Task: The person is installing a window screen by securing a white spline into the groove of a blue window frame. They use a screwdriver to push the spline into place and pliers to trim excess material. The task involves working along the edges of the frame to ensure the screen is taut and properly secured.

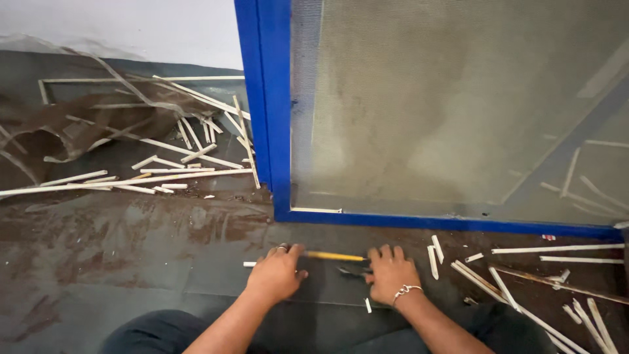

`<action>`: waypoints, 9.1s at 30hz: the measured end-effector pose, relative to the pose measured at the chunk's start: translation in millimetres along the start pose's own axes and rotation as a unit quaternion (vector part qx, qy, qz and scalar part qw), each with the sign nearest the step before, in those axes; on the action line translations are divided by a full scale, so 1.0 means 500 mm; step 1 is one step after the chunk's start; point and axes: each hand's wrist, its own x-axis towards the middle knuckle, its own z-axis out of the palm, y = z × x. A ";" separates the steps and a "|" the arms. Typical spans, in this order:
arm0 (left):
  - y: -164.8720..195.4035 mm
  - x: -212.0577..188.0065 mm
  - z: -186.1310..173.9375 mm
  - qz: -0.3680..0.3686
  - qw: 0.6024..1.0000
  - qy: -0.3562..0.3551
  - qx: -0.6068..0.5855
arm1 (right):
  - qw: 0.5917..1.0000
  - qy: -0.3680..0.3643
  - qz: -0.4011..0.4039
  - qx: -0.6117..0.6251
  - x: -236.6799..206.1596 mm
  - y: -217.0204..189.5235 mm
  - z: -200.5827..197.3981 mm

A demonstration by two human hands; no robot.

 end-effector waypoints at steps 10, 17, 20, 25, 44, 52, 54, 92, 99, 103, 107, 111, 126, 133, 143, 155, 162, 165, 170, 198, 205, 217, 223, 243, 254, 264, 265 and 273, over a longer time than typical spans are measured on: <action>0.095 0.057 0.071 0.056 0.995 -0.046 0.071 | 0.975 0.073 -0.207 0.029 0.043 0.021 0.096; 0.153 0.082 0.118 0.098 0.987 0.128 -0.005 | 0.961 0.157 -0.153 0.166 0.026 0.054 0.055; 0.155 0.067 0.101 0.106 0.984 0.134 -0.047 | 0.954 0.048 0.012 0.297 0.023 0.064 0.029; 0.217 0.038 0.131 0.013 0.962 0.191 -0.197 | 0.877 0.016 0.046 0.478 0.012 0.061 0.019; 0.133 0.050 -0.011 0.041 0.909 0.363 -0.202 | 0.637 0.045 0.110 0.762 0.059 0.163 -0.036; 0.171 0.085 -0.241 0.095 0.690 0.389 -0.603 | 0.881 -0.050 0.164 0.442 0.087 0.082 0.033; 0.176 0.101 -0.251 0.105 0.693 0.405 -0.587 | 0.889 -0.071 0.155 0.426 0.083 0.066 0.030; 0.169 0.366 -0.176 0.227 0.839 0.053 -0.492 | 0.910 0.140 0.045 0.389 0.107 0.187 -0.109; 0.133 0.378 -0.168 0.203 0.789 0.079 -0.574 | 0.840 0.285 -0.032 0.461 0.055 0.114 -0.194; 0.146 0.343 -0.189 0.120 0.767 0.086 -0.624 | 0.697 0.412 -0.152 0.567 0.024 0.140 -0.334; 0.154 0.315 -0.218 0.232 0.802 0.096 -0.541 | 0.748 0.343 -0.238 0.516 0.022 0.049 -0.493; 0.160 0.309 -0.235 0.338 0.808 0.214 -0.433 | 0.862 0.377 -0.338 0.031 0.029 0.027 -0.609; 0.158 0.315 -0.245 0.201 0.805 0.125 -0.545 | 0.877 0.354 -0.243 0.217 0.061 -0.035 -0.629; 0.159 0.305 -0.258 0.199 0.823 0.145 -0.512 | 0.946 0.255 -0.195 0.038 0.038 -0.067 -0.618; 0.132 0.334 -0.226 0.203 0.807 0.183 -0.524 | 0.931 0.212 0.031 0.295 0.109 0.056 -0.297; 0.073 0.235 -0.127 0.148 0.873 0.181 -0.427 | 0.752 0.222 -0.150 0.602 0.189 -0.005 -0.272; -0.040 0.201 -0.163 0.088 0.798 0.537 -0.259 | 0.845 0.340 -0.257 0.323 0.144 -0.217 -0.504; -0.074 0.243 -0.162 -0.022 0.841 0.390 -0.374 | 0.858 0.349 -0.226 0.301 0.097 -0.237 -0.508; -0.091 0.287 -0.101 -0.042 0.865 0.310 -0.392 | 0.848 0.361 -0.241 0.303 0.046 -0.231 -0.474; -0.104 0.302 -0.076 -0.073 0.886 0.280 -0.362 | 0.973 -0.223 0.044 -0.027 0.051 -0.071 -0.437; -0.101 0.299 -0.078 -0.061 0.874 0.277 -0.394 | 0.970 -0.199 -0.074 -0.115 0.114 -0.199 -0.511; -0.089 0.286 -0.095 -0.068 0.864 0.267 -0.422 | 0.726 -0.171 0.220 0.629 -0.093 0.082 -0.043; -0.083 0.291 -0.092 -0.087 0.854 0.256 -0.444 | 0.445 -0.179 0.315 0.819 -0.112 0.050 0.064; -0.096 0.315 -0.053 -0.057 0.831 0.287 -0.473 | 0.920 -0.262 0.027 0.290 0.176 0.149 -0.346; -0.099 0.329 -0.018 -0.067 0.824 0.289 -0.482 | 0.846 -0.195 0.121 0.482 0.076 0.218 0.068; -0.103 0.333 -0.014 -0.053 0.823 0.301 -0.479 | 0.981 -0.095 -0.070 0.155 0.159 0.221 -0.120; -0.105 0.333 -0.012 -0.050 0.824 0.308 -0.473 | 0.988 -0.021 -0.087 0.123 0.167 0.209 -0.096; -0.106 0.332 -0.014 -0.041 0.810 0.302 -0.501 | 0.978 0.186 -0.090 0.037 0.185 0.182 0.010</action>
